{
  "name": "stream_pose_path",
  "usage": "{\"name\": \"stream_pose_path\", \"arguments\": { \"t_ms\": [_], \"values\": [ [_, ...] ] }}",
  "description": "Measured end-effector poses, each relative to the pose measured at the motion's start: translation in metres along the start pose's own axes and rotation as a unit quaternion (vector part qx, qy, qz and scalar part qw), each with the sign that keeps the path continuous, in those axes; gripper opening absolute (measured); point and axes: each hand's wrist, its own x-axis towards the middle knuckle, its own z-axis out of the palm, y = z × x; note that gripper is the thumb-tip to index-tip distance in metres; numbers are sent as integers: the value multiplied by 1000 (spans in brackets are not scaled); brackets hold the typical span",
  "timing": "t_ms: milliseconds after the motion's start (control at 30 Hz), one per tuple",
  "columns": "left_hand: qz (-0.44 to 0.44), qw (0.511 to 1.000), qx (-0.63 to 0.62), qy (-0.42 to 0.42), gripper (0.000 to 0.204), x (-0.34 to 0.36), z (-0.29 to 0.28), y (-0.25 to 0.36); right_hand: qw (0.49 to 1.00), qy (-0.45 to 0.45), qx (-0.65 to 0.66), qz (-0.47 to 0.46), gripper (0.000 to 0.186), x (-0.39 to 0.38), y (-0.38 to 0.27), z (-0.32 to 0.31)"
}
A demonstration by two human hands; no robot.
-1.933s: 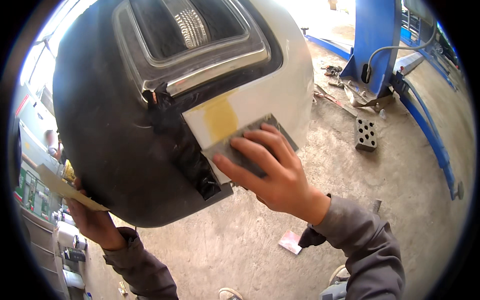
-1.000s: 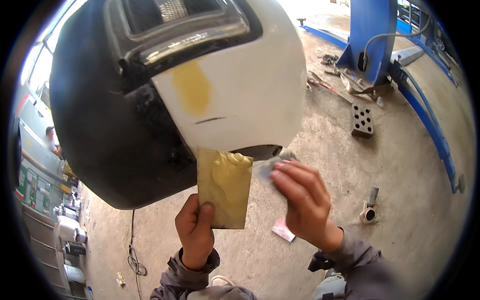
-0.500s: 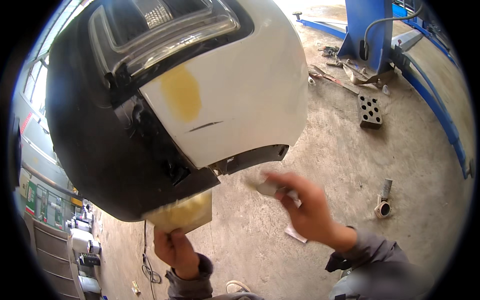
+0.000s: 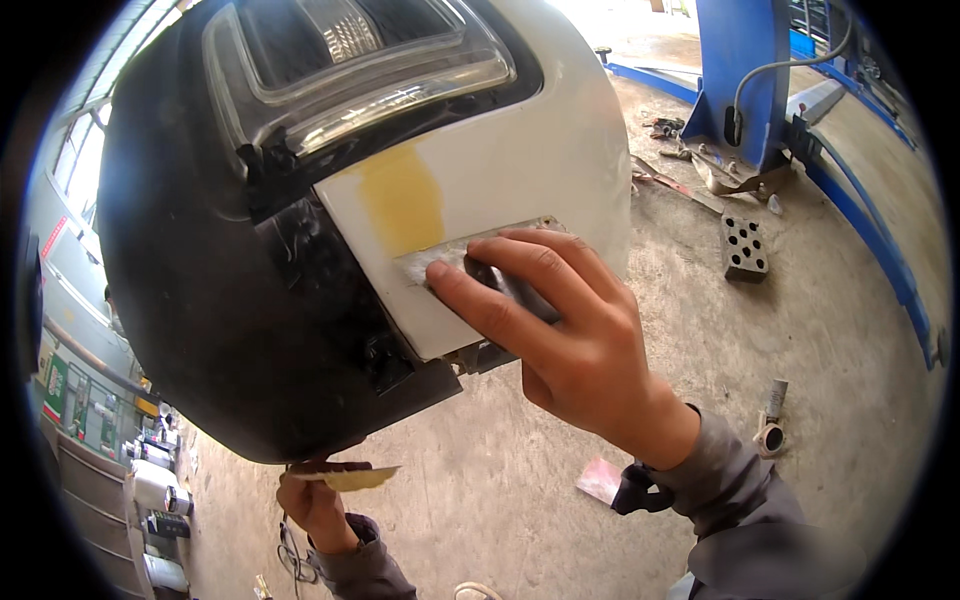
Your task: The person applies yellow body filler to a white car bumper using a putty knife. They spread the filler across the surface, scrape excess material, and smooth the application around the headlight and grille areas.
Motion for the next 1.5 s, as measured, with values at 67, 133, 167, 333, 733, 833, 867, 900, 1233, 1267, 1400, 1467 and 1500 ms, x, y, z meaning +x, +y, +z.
{"name": "stream_pose_path", "arguments": {
  "t_ms": [67, 133, 167, 333, 733, 833, 867, 900, 1233, 1267, 1400, 1467, 1500],
  "values": [
    [30, 997, 69, 18, 25, 3, -3, 0, 1000, 15, 1, -10, 49, 0, -2, 11],
    [-24, 994, 108, 12, 24, 14, 1, 22, 1000, 23, -12, -14, 47, -3, -3, 17],
    [-26, 995, 92, 17, 25, 13, 0, 17, 999, 28, -17, -13, 46, -5, -4, 20],
    [23, 997, -13, 69, 29, 15, 8, -1, 999, 24, -16, 15, 41, -26, -20, 32],
    [7, 994, -82, 69, 36, 15, 17, 12, 998, 37, -52, -5, 40, -21, -21, 35],
    [10, 992, -104, 76, 32, 12, 12, 4, 998, 43, -45, 21, 47, -34, -35, 45],
    [7, 990, -115, 83, 31, 11, 12, 2, 998, 37, -39, 27, 51, -38, -37, 48],
    [18, 992, -93, 87, 30, 9, 8, -3, 997, 54, -48, 38, 37, -42, -37, 53],
    [30, 986, -153, 67, 27, 10, 14, 3, 995, 77, -52, 24, 43, -42, -22, 56],
    [26, 983, -166, 72, 27, 10, 15, 3, 995, 77, -52, 28, 42, -46, -23, 57],
    [50, 992, -55, 102, 28, -2, -4, -22, 999, 12, -22, 37, 40, -65, -28, 44],
    [52, 988, -117, 82, 30, 3, 4, -13, 998, 43, -22, 29, 39, -63, -22, 34],
    [44, 990, -108, 83, 30, 0, 2, -13, 997, 67, -19, 33, 39, -59, -19, 31]
  ]
}}
